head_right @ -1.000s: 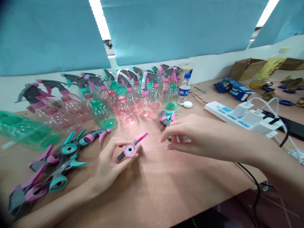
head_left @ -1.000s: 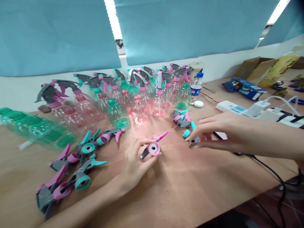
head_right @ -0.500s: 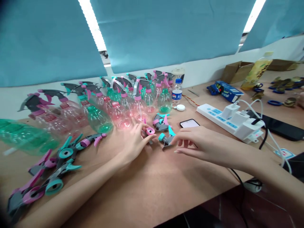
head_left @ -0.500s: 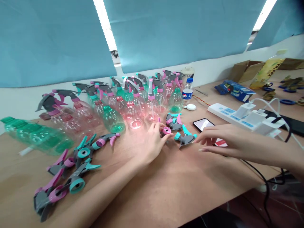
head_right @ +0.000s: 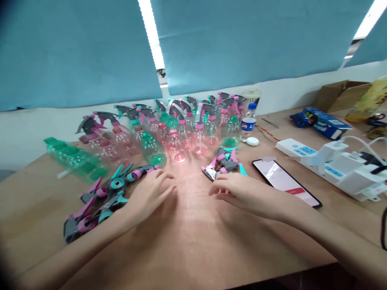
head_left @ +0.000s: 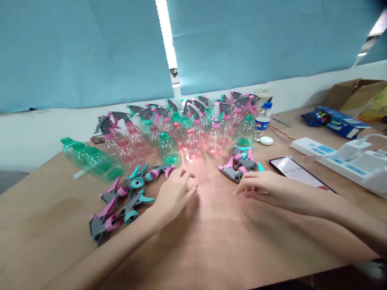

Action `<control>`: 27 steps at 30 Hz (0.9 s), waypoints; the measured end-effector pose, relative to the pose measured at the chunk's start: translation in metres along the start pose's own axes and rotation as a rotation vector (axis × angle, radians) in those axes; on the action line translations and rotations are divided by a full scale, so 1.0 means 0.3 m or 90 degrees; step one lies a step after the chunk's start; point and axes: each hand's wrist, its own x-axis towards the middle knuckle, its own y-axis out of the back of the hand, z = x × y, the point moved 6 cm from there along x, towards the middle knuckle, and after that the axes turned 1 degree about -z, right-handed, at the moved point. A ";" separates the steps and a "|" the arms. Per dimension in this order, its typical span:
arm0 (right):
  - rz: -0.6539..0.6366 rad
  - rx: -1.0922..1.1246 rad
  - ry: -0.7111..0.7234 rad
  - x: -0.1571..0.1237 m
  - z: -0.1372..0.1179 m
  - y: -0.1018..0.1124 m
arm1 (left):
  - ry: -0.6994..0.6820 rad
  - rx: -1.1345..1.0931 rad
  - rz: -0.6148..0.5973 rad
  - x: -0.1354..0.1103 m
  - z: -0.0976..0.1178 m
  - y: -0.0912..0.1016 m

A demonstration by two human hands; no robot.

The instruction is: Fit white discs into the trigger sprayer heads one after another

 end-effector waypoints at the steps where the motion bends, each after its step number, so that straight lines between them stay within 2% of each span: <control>1: -0.004 -0.003 0.010 0.021 -0.014 -0.010 | 0.027 0.071 0.011 -0.027 -0.056 0.033; 4: -0.016 -0.029 0.063 0.097 -0.061 -0.054 | 0.159 0.257 0.037 -0.089 -0.218 0.115; 6: -0.015 -0.054 0.108 0.157 -0.091 -0.092 | 0.211 0.320 0.041 -0.110 -0.288 0.136; 10: 0.011 -0.107 0.131 0.268 -0.112 -0.165 | 0.200 0.326 0.029 -0.099 -0.339 0.105; 13: 0.049 -0.181 0.053 0.307 -0.073 -0.179 | 0.178 0.298 0.034 -0.072 -0.347 0.084; 16: 0.061 -0.207 -0.017 0.294 -0.009 -0.153 | 0.140 0.250 0.052 -0.046 -0.328 0.092; 19: 0.027 -0.172 -0.054 0.257 0.053 -0.119 | 0.106 0.193 0.080 -0.040 -0.278 0.114; 21: 0.024 -0.145 -0.086 0.232 0.087 -0.094 | 0.087 0.123 0.108 -0.050 -0.228 0.126; 24: 0.027 -0.105 -0.135 0.209 0.129 -0.070 | 0.042 -0.076 0.175 -0.086 -0.137 0.140; 27: 0.026 -0.105 -0.160 0.205 0.159 -0.058 | -0.019 -0.197 0.205 -0.133 -0.046 0.135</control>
